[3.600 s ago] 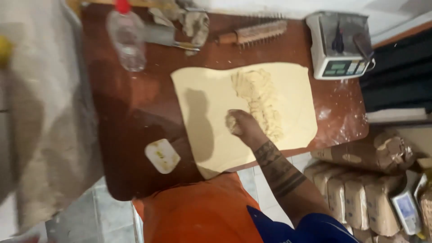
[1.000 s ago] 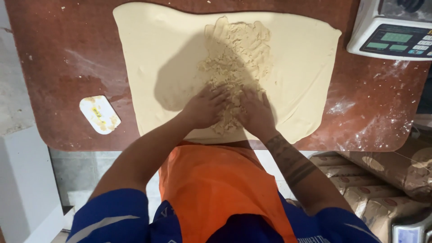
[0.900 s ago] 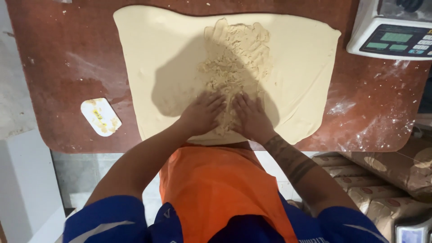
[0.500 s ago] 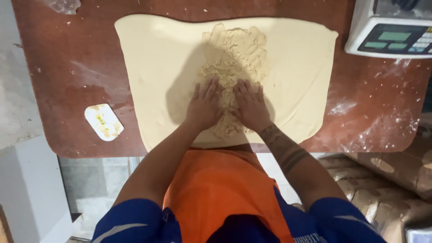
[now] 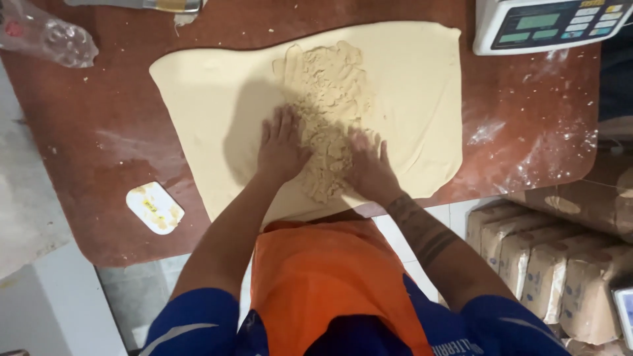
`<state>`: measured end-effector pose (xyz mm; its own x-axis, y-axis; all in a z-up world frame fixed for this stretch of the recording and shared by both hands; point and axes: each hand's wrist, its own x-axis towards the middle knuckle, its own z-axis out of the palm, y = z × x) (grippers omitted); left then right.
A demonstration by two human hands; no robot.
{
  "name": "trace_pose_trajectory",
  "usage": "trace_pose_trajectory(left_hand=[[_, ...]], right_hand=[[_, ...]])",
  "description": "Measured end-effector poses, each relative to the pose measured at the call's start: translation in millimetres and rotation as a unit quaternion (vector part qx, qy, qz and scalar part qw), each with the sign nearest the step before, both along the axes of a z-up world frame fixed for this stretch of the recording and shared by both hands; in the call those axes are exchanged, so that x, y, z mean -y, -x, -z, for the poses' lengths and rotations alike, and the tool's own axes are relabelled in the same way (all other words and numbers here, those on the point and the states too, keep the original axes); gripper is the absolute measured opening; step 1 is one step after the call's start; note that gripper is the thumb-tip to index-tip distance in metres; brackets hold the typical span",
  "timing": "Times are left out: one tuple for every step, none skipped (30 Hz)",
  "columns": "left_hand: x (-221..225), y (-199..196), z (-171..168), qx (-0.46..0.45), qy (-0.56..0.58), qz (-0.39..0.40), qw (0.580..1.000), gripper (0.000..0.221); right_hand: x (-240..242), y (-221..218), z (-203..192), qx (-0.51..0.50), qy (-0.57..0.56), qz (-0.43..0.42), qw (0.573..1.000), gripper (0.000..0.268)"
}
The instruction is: Mixing dough in a bowl and then spreading filling onto a sheet of dough and folding it on a production table.
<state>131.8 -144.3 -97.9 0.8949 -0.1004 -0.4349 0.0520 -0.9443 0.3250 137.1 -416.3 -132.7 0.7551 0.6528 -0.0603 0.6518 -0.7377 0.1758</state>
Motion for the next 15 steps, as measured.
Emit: trace_pose_trajectory(left_hand=[[-4,-1,1,0.0,0.008,0.0,1.0,0.087],[-6,-2,1,0.0,0.016,0.0,1.0,0.084],[-8,3,2,0.005,0.018,0.002,1.0,0.084],[-9,8,3,0.045,0.031,-0.031,0.998,0.08],[-8,10,4,0.087,0.046,-0.064,0.993,0.076],[-4,13,11,0.093,0.048,-0.06,0.993,0.076],[2,20,17,0.14,0.044,-0.087,0.985,0.074],[9,26,24,0.187,0.041,-0.115,0.975,0.072],[28,23,36,0.19,0.042,-0.115,0.974,0.072],[47,20,47,0.268,0.021,-0.08,0.96,0.059],[66,18,59,0.343,-0.003,-0.047,0.938,0.047],[100,19,78,0.345,-0.005,-0.05,0.937,0.047],[135,20,98,0.263,0.04,0.002,0.964,0.037],[169,20,118,0.176,0.085,0.053,0.979,0.029],[197,15,99,0.178,0.082,0.043,0.98,0.029]], right_hand=[[5,7,3,-0.038,-0.042,-0.008,0.998,0.11],[12,14,6,-0.076,-0.083,-0.017,0.993,0.106],[22,17,6,-0.071,-0.082,-0.015,0.994,0.106],[34,19,6,-0.133,-0.2,0.079,0.967,0.086],[47,20,6,-0.19,-0.314,0.17,0.915,0.067],[50,11,-6,-0.182,-0.315,0.172,0.916,0.067],[54,5,-19,-0.224,-0.398,0.299,0.838,0.042],[59,-3,-31,-0.258,-0.471,0.415,0.734,0.019],[76,-17,-24,-0.255,-0.473,0.414,0.735,0.019],[93,-31,-16,-0.268,-0.471,0.465,0.7,0.018],[109,-46,-7,-0.282,-0.468,0.512,0.663,0.017],[120,-61,-3,-0.282,-0.469,0.509,0.664,0.017],[131,-77,1,-0.271,-0.516,0.516,0.628,0.017],[141,-95,6,-0.259,-0.561,0.521,0.589,0.018],[140,-112,-6,-0.266,-0.558,0.514,0.594,0.018]])
